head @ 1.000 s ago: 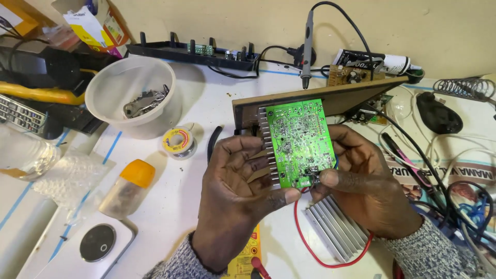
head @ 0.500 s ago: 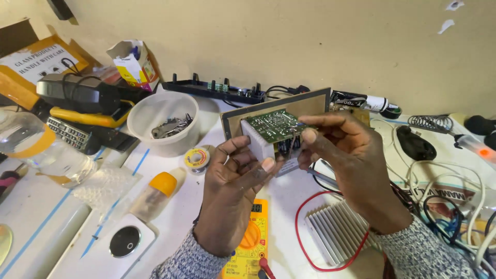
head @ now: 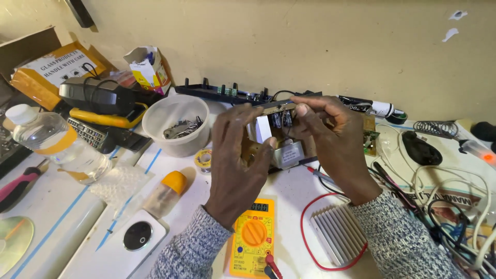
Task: Troubleshooting and inspecting a circuit board using a multimeter and hand tools on a workbench.
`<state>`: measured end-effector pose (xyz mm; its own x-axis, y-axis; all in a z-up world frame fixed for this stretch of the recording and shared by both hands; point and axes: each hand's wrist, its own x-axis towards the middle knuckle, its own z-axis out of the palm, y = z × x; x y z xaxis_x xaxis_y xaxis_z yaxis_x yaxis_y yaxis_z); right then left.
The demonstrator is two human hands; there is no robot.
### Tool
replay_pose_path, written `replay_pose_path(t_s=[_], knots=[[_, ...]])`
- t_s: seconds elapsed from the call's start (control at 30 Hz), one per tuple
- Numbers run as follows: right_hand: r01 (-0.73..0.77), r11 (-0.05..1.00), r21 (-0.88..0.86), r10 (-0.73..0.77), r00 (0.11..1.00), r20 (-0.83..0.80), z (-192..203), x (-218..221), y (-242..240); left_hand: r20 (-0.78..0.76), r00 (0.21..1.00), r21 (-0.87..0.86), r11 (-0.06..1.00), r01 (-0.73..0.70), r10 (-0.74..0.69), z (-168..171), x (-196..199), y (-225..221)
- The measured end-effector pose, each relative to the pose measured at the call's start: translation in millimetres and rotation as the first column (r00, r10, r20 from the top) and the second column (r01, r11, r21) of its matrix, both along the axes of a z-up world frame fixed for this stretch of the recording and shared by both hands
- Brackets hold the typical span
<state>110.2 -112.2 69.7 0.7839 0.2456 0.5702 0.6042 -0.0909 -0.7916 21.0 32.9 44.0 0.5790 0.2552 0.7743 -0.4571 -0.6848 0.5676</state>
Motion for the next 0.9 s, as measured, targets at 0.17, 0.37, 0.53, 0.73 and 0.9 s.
replay_pose_path(t_s=[0.17,0.37,0.53,0.73,0.9], knots=[[0.043,0.997,-0.061,-0.036,0.992,0.118,-3,10,1,0.063,0.997,0.076,0.997,0.028,-0.033,3,19,6],[-0.063,0.998,0.006,0.063,0.998,-0.006,-2,14,3,0.088,0.996,0.139,0.99,-0.029,0.017,2,23,7],[-0.108,0.994,0.018,0.107,0.994,0.029,-5,18,-1,0.108,0.994,0.184,0.981,-0.054,0.034,-2,27,6],[-0.196,0.979,-0.045,0.196,0.981,-0.007,-6,22,-11,0.08,0.996,0.196,0.979,-0.052,0.037,-1,25,4],[-0.245,0.964,-0.103,0.25,0.967,0.04,-1,17,-15,0.106,0.994,0.186,0.982,-0.047,0.027,1,22,1]])
